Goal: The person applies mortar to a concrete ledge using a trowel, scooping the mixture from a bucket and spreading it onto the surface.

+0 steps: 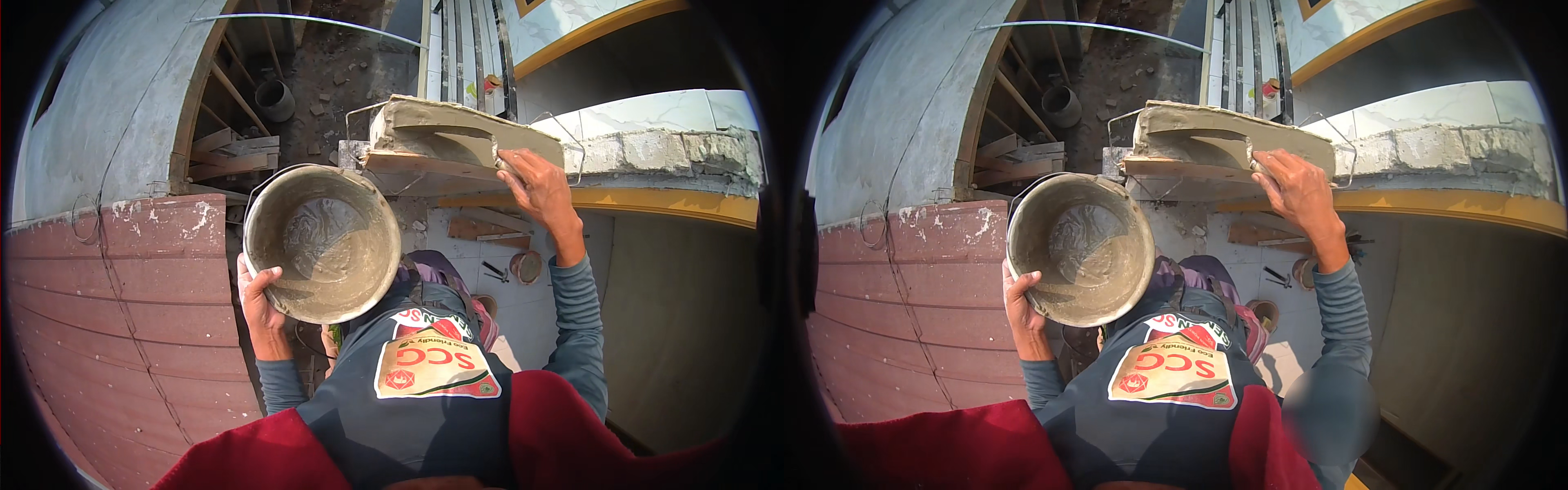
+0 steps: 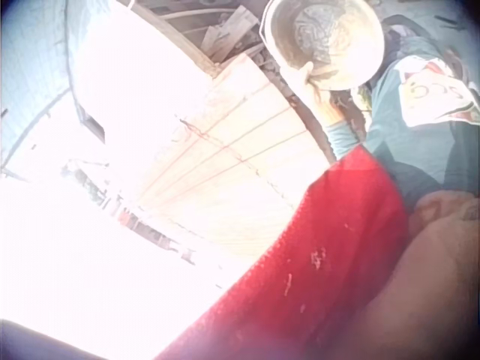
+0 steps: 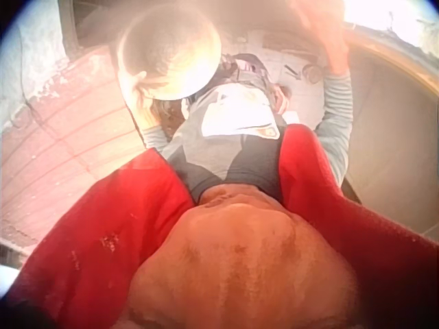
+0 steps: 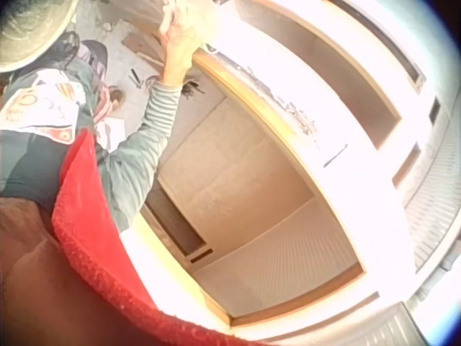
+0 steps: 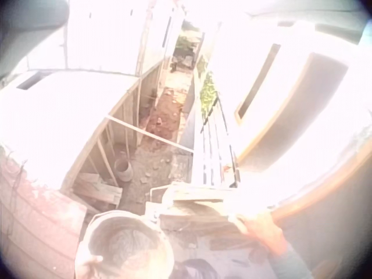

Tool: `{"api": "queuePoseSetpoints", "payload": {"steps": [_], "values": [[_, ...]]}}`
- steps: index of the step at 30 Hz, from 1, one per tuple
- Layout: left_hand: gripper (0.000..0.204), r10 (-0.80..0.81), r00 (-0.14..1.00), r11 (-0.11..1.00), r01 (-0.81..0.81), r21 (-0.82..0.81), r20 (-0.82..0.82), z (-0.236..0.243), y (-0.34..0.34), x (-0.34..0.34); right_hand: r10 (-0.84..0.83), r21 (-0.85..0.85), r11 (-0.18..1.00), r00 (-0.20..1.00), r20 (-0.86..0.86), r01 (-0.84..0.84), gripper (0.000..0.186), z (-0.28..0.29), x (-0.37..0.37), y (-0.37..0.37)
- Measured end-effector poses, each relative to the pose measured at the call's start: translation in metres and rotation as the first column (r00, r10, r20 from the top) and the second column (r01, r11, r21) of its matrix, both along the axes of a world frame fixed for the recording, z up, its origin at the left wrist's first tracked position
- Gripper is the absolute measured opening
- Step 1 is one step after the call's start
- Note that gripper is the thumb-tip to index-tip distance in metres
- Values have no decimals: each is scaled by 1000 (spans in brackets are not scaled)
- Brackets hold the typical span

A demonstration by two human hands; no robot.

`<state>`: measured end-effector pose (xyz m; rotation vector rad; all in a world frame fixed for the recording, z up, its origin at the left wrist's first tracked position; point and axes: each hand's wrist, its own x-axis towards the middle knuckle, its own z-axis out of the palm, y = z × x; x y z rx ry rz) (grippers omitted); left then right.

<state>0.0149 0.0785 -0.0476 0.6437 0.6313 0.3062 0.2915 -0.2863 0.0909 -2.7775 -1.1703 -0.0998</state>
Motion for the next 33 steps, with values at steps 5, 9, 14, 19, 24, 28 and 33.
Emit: {"api": "queuePoseSetpoints", "payload": {"steps": [5, 9, 14, 19, 24, 28, 33], "values": [[45, 42, 998, 999, -42, 15, -42, 14, -5, 7, 24, 53, 998, 999, -47, -22, 29, 3, 2, 0], [45, 35, 999, 999, -35, 13, -20, 9, -4, 6, 45, 3, 999, 999, -29, -45, 29, 3, 6, 2], [45, 31, 999, 999, -30, 19, -25, 7, -3, 5, -23, 71, 997, 1000, -3, 23, 27, -1, 7, 15], [50, 24, 1000, 1000, -24, 16, -6, 1, -1, 2, -29, 44, 999, 999, 24, 28, 28, -2, 9, 17], [55, 3, 1000, 1000, -3, 0, -22, 10, -3, 4, 6, 13, 1000, 1000, 3, -6, 29, 0, 2, 5], [47, 39, 998, 999, -39, -4, -42, 15, -5, 7, -1, 15, 1000, 999, -34, 2, 29, 7, 0, 4], [47, 30, 999, 999, -29, 13, -35, 12, -3, 7, -26, 27, 999, 999, -30, 26, 28, -1, 3, 5]]}}
